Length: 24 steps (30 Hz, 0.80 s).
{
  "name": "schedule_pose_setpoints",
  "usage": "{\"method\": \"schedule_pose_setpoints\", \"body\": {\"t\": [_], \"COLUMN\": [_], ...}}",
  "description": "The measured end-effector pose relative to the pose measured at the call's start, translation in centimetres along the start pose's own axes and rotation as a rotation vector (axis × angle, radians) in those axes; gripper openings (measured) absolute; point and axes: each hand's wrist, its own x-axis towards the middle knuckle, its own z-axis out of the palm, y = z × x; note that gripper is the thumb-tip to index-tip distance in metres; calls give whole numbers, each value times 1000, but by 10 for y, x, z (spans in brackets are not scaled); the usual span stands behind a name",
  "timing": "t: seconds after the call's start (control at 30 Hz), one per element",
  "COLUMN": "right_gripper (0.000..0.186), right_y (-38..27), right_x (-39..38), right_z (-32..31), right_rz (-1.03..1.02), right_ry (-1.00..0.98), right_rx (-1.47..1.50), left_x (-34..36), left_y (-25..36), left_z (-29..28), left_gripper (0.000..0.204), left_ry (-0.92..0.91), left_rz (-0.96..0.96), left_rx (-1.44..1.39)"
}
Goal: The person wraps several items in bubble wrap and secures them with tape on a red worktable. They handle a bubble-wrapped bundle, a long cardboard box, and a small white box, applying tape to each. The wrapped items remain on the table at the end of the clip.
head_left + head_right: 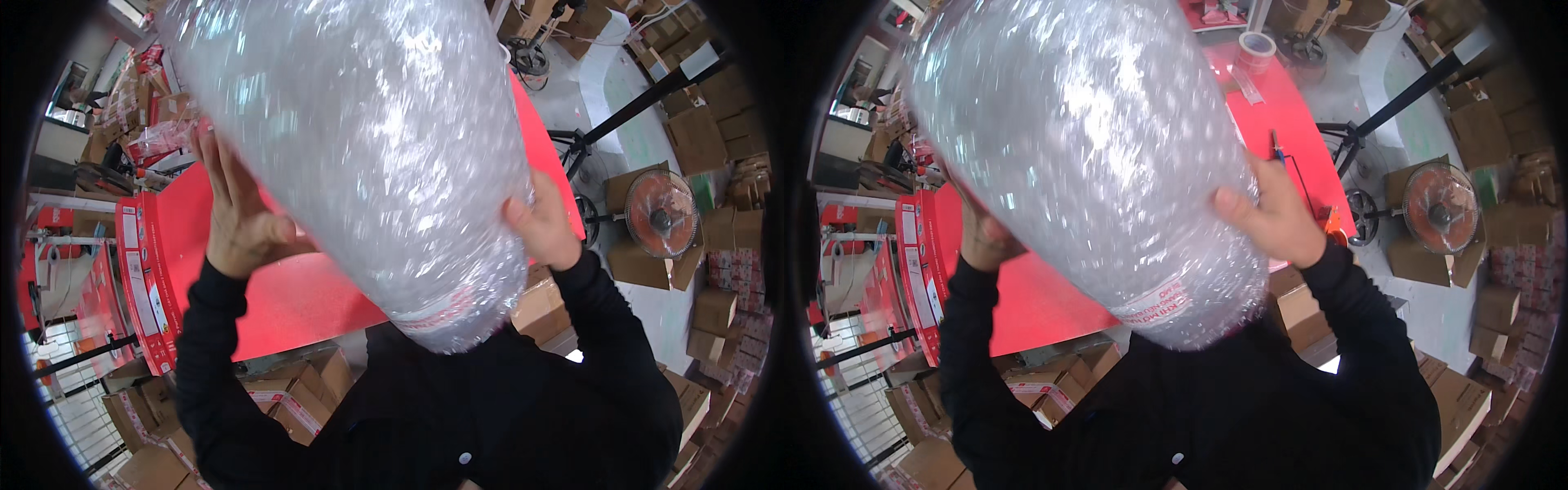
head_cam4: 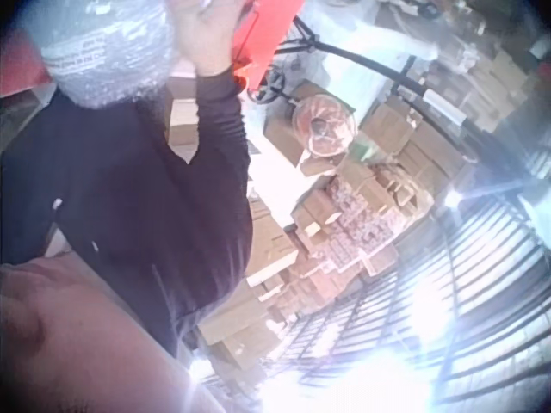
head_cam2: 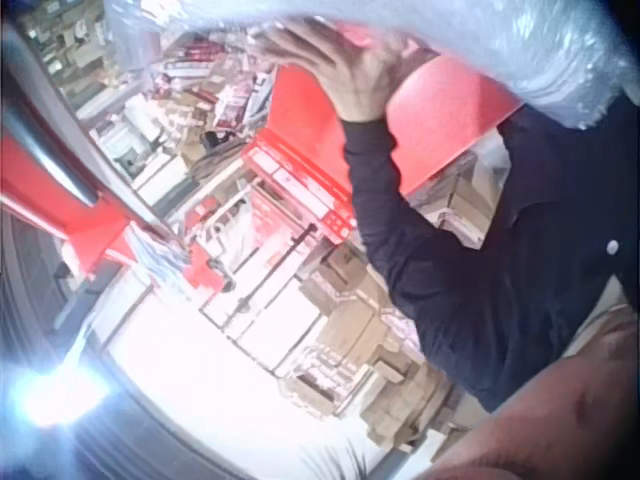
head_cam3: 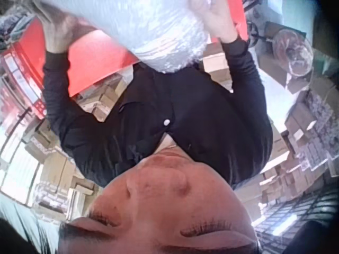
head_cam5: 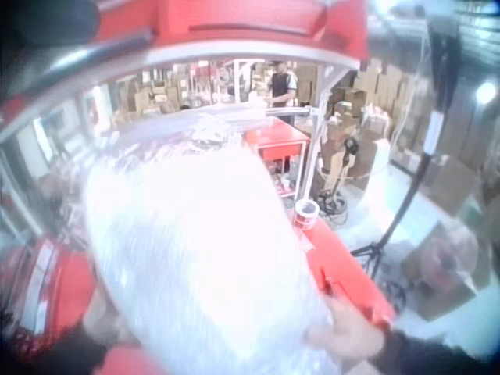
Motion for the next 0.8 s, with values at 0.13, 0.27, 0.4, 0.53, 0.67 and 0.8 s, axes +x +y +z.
{"method": "schedule_pose_setpoints", "body": {"t": [0.13,0.27,0.4,0.53,0.67,0.8], "right_gripper": [74,89,88,88,87,88], "right_y": [-9,-76,-53,17,109,157], "right_x": [11,6,2,4,11,7], "right_z": [-61,-75,-57,-12,46,102], "right_rz": [-180,-76,-82,-47,28,82], "right_ry": [-9,-110,-142,-159,-120,-41], "right_rx": [5,344,422,445,488,499], "left_x": [71,105,67,-7,-91,-139], "left_y": [-35,-42,-20,66,180,240], "left_z": [-21,-21,62,131,176,163], "left_gripper": [99,113,139,129,123,117], "left_ry": [237,356,423,484,345,196], "left_rz": [253,109,-404,-932,-1356,-1411], "left_rx": [128,-76,-411,-717,-952,-927]}}
